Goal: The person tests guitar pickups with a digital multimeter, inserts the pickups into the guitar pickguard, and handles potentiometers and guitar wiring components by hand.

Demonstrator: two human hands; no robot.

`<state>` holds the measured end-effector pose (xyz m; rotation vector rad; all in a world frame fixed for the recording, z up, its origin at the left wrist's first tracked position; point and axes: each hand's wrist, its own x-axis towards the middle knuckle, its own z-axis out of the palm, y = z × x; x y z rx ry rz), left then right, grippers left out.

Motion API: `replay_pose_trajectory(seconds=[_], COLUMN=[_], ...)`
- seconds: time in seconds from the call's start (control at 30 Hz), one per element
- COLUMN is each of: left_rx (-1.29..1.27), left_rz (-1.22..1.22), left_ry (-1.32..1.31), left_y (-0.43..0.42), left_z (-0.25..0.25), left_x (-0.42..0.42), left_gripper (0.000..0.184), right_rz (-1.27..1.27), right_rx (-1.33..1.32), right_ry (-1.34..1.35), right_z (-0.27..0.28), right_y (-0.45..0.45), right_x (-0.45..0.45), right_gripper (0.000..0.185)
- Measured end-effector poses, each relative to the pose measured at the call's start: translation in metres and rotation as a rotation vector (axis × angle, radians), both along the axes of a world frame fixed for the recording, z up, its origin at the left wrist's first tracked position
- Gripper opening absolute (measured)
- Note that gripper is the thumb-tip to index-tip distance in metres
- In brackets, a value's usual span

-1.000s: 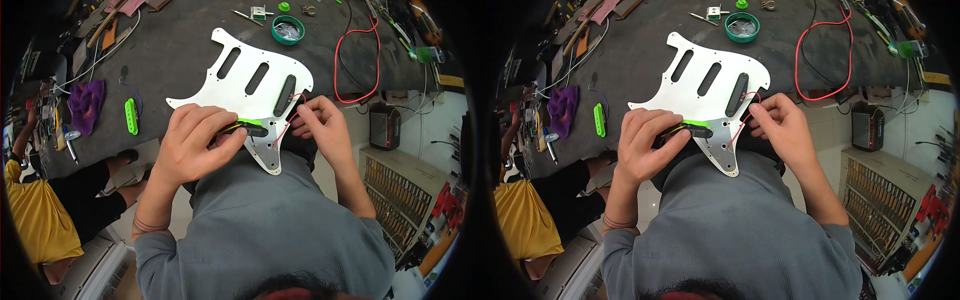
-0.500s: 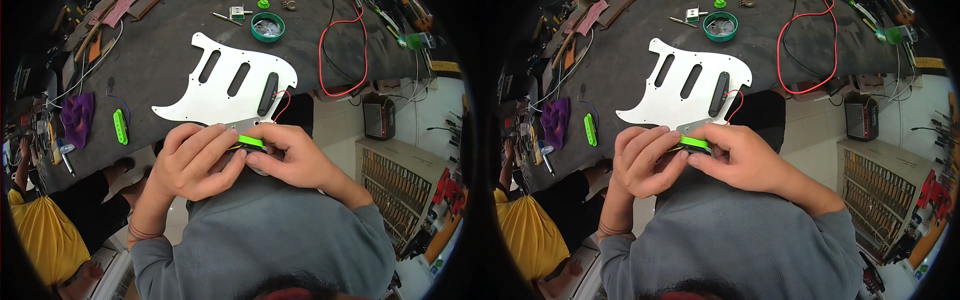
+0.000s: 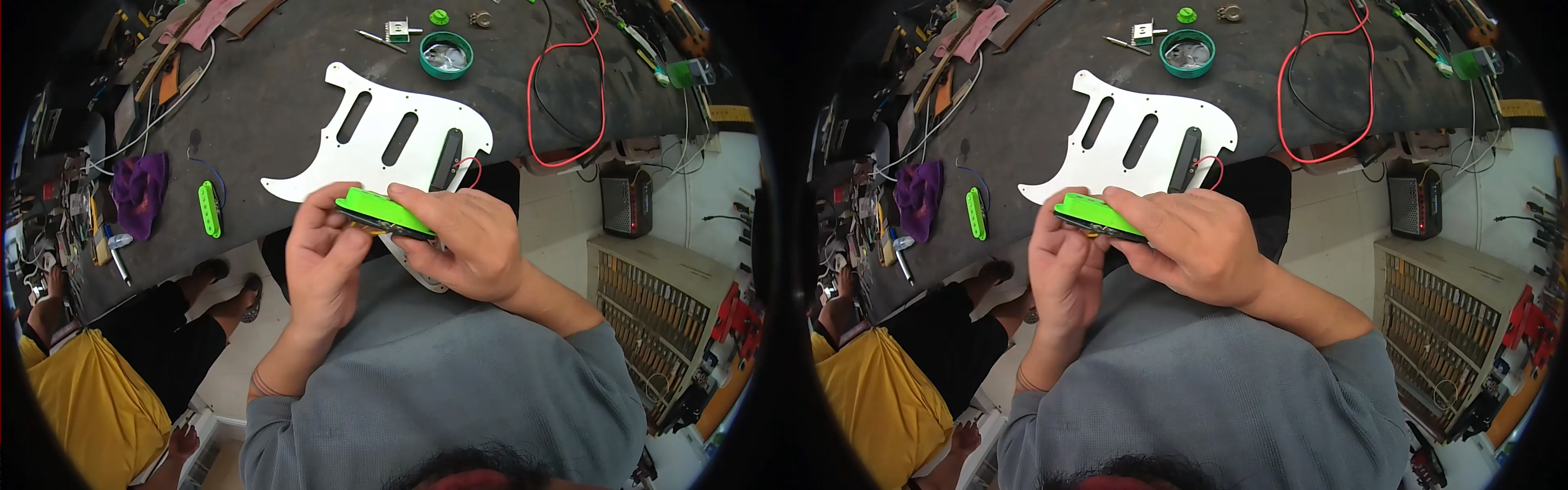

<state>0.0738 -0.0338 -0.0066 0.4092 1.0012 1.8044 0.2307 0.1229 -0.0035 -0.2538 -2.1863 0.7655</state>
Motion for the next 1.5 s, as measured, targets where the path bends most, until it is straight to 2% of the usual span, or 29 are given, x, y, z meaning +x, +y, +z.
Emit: replay_pose_trajectory(seconds=[0.13, 0.2, 0.33, 0.4, 0.5, 0.53, 0.57, 0.6, 0.7, 0.77, 0.8, 0.9, 1.13, 1.23, 1.3, 1.43, 1.5], left_rx=[0.033, 0.045, 0.115, 0.052, -0.009, -0.024, -0.037, -0.046, -0.046, 0.014, 0.023, 0.019, 0.076, 0.050, 0.005, -0.030, -0.019], left_rz=[0.057, 0.067, 0.088, 0.101, 0.104, 0.105, 0.115, 0.128, 0.191, 0.222, 0.210, 0.237, 0.239, 0.234, 0.221, 0.120, 0.089], left_ry=[0.035, 0.047, 0.148, 0.430, 1.156, 1.299, 1.441, 1.432, 1.023, 0.907, 0.948, 0.829, 0.867, 0.848, 0.787, 0.292, 0.232], left_y=[0.000, -0.001, 0.008, 0.006, 0.008, 0.009, 0.011, 0.011, 0.005, 0.004, 0.005, 0.006, 0.010, 0.009, 0.008, 0.010, 0.010], left_z=[-0.001, -0.006, 0.002, -0.002, 0.010, 0.016, 0.022, 0.025, 0.007, -0.001, 0.000, -0.001, -0.007, -0.007, -0.003, 0.008, 0.004], left_x=[0.006, 0.006, 0.004, 0.000, -0.018, -0.020, -0.022, -0.020, 0.004, 0.009, 0.008, 0.011, 0.010, 0.006, 0.001, -0.004, -0.010], left_gripper=[0.034, 0.036, 0.038, 0.041, 0.044, 0.046, 0.047, 0.049, 0.056, 0.057, 0.055, 0.054, 0.053, 0.053, 0.053, 0.046, 0.043], right_rz=[-0.010, -0.008, 0.021, 0.057, 0.108, 0.124, 0.108, 0.090, 0.012, -0.028, -0.039, -0.063, -0.095, -0.017, 0.044, 0.095, 0.082], right_rx=[0.075, 0.086, 0.021, -0.042, -0.349, -0.434, -0.413, -0.392, -0.306, -0.233, -0.193, -0.126, -0.084, -0.095, -0.104, -0.109, -0.079], right_ry=[-0.028, -0.077, -0.015, -0.070, -0.086, -0.096, -0.083, -0.070, -0.073, -0.084, -0.088, -0.124, -0.177, -0.174, -0.271, -0.308, -0.315], right_z=[0.003, 0.006, -0.002, 0.006, -0.001, 0.000, 0.000, -0.001, -0.005, -0.006, -0.004, -0.005, -0.002, 0.008, 0.014, 0.022, 0.020], right_y=[0.001, -0.001, -0.006, -0.008, -0.017, -0.019, -0.019, -0.019, -0.019, -0.018, -0.018, -0.021, -0.026, -0.025, -0.018, 0.002, 0.006], right_x=[-0.005, -0.004, -0.010, -0.009, -0.008, -0.008, -0.008, -0.009, -0.011, -0.013, -0.014, -0.014, -0.014, -0.013, -0.006, 0.004, 0.003], right_gripper=[0.066, 0.064, 0.073, 0.075, 0.078, 0.081, 0.080, 0.080, 0.080, 0.081, 0.081, 0.083, 0.085, 0.089, 0.092, 0.095, 0.095])
